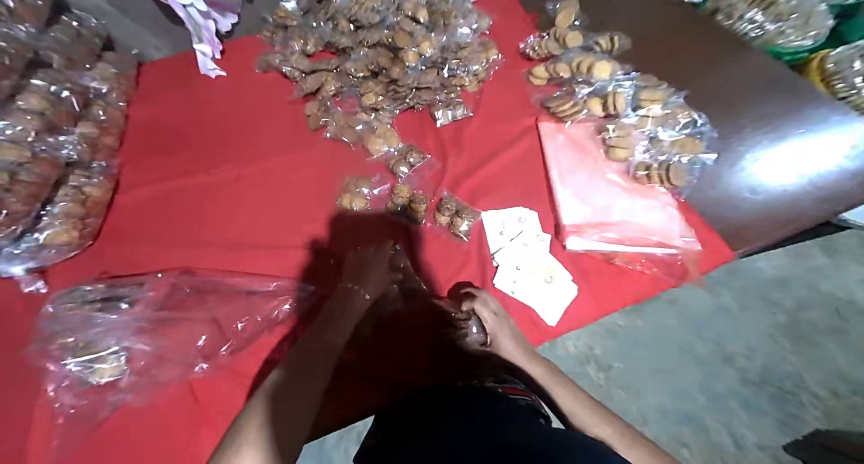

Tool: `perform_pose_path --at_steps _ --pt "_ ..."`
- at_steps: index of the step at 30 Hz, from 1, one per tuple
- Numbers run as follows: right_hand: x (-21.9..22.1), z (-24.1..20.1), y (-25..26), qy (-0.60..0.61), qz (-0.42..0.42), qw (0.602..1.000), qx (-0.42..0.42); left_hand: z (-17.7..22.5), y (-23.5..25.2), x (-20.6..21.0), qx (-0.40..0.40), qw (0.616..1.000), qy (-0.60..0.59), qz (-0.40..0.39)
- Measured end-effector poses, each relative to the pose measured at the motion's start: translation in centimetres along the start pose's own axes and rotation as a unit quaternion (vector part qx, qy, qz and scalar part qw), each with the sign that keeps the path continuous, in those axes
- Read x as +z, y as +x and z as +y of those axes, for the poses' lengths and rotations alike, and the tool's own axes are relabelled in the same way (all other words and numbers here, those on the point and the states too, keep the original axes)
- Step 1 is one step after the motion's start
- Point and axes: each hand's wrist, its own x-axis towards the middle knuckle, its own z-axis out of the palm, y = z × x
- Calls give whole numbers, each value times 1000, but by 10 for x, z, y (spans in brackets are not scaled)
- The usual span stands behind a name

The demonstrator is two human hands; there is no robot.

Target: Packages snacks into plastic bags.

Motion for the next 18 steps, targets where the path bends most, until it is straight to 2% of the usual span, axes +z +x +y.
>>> perform_pose_path --at_steps 2,3,5,7,9,13,15,18 --pt "-7 -8 7 67 2 995 79 1 4 -3 30 998 -22 -50" --pt "-9 -8 11 127 22 987 96 -2 3 -2 59 994 -72 -51" --pt "-13 -13 23 276 53 955 91 -8 -5 9 106 962 -249 19" --pt "-10 -16 34 350 65 933 47 -2 -11 30 94 887 -432 131" --pt "1 -9 43 328 57 943 1 9 -9 58 109 822 -519 208" --pt "12 22 46 122 61 987 -82 19 7 98 246 749 -552 272" --pt "6 24 47 62 53 992 -93 21 11 103 238 739 -576 257" --pt "2 18 52 51 -11 994 -99 34 9 90 227 778 -554 190"
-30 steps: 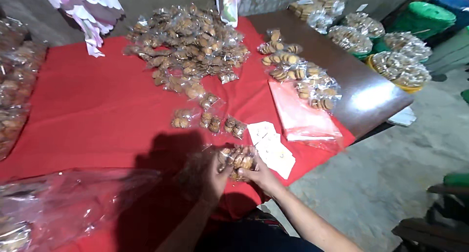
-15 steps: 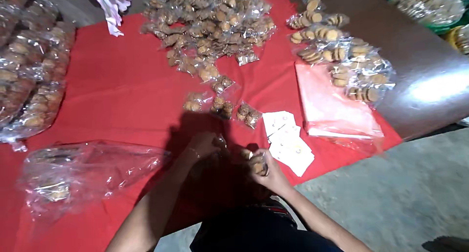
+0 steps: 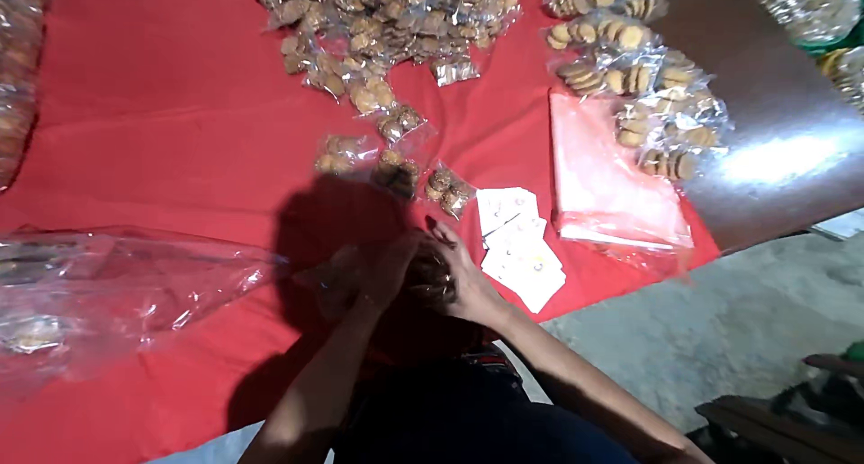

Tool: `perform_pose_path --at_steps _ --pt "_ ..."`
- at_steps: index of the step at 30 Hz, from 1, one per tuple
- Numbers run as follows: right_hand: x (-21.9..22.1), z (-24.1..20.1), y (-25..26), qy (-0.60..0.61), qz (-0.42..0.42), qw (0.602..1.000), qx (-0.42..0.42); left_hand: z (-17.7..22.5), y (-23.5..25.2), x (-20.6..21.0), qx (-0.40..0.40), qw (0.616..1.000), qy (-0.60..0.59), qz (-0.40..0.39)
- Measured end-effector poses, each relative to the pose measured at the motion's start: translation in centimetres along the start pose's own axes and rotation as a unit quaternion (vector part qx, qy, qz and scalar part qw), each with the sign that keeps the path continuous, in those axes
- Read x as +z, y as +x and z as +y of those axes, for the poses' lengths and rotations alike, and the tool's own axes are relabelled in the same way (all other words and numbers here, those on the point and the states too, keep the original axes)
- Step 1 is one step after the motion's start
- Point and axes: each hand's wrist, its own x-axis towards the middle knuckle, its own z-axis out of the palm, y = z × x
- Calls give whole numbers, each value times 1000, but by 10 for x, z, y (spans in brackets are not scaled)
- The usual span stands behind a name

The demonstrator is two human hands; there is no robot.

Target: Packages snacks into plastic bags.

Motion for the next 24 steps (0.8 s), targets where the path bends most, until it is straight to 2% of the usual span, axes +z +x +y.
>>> perform_pose_path --at_steps 2,5,7,9,10,13,16,18,20,21,23,24 --pt "9 6 -2 11 22 999 -36 5 8 6 -9 999 11 -44" --pt "23 0 -11 55 73 996 -11 -1 -5 3 29 999 36 -23" --pt "32 -3 -14 72 84 994 9 6 -26 -17 60 985 158 33" --pt "33 0 -14 55 77 995 -21 10 -41 -54 91 924 359 99" --pt "30 2 -12 44 63 996 -42 11 -45 -73 72 896 430 85" --pt "21 8 -6 43 -5 997 -68 26 -42 -98 -142 849 504 -76" --pt "17 9 7 75 -31 995 -58 39 -49 -103 -295 838 443 -122" --pt "13 11 8 80 -19 995 -53 39 -64 -104 -313 885 337 -79" --pt "9 14 8 97 -15 993 -61 32 -87 -102 -270 947 170 42" --pt "8 14 9 117 -27 991 -63 22 -96 -95 -222 965 68 122" --pt "11 6 12 145 -63 984 -87 6 -99 -73 -133 956 -77 251" --pt "15 1 13 149 -88 979 -104 2 -95 -64 -109 952 -84 274"
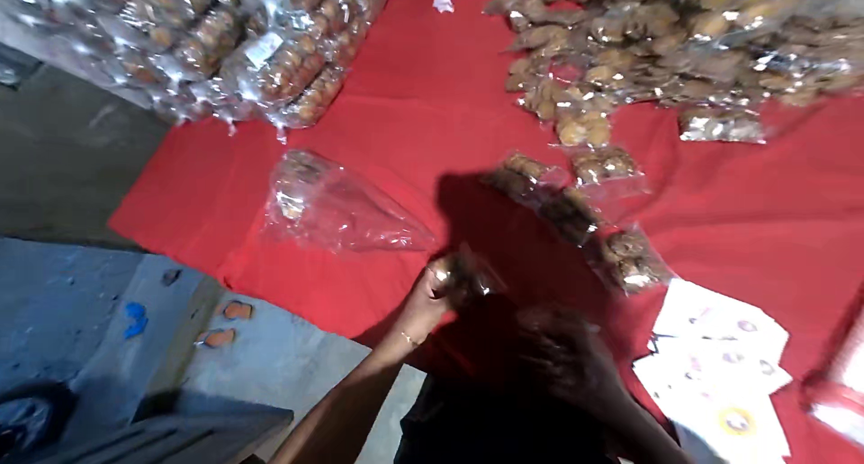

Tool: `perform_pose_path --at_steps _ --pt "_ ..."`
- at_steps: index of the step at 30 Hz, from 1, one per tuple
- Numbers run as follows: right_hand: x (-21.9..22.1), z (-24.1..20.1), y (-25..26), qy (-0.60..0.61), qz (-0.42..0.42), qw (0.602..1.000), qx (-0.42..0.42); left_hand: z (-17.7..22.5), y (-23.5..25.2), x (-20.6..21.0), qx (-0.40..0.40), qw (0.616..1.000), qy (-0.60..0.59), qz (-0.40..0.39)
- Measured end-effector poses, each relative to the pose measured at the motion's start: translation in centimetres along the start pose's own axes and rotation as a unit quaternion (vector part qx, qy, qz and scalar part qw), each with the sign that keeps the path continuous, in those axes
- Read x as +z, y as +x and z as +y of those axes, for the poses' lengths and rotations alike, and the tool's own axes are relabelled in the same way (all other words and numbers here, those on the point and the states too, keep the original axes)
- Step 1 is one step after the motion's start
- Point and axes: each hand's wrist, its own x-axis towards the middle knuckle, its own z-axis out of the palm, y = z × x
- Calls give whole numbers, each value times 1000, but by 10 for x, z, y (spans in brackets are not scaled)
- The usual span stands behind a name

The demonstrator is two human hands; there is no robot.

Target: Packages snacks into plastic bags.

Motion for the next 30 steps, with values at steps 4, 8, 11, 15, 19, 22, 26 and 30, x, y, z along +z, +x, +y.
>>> perform_pose_path --at_steps 4,8,11,15,19,22,26,30 --pt "15 5 11 19 -84 995 -46 -14 10 25 127 983 96 -87" --pt "10 1 14 -64 -77 994 -42 -29 17 34 123 988 0 -94" --pt "6 5 15 -50 -68 996 -26 -27 14 52 101 993 -2 -60" --pt "8 10 16 17 -66 997 -41 -36 22 71 121 986 -57 -103" --pt "20 -12 7 50 -81 995 -37 -22 -5 73 108 993 -11 -45" --pt "30 -10 -8 55 -72 995 -41 -31 -22 69 174 983 -2 -57" --pt "35 -3 -2 98 -71 993 1 1 -41 28 152 972 169 -55" --pt "32 -17 59 301 -61 950 48 91 -49 -73 186 802 537 184"
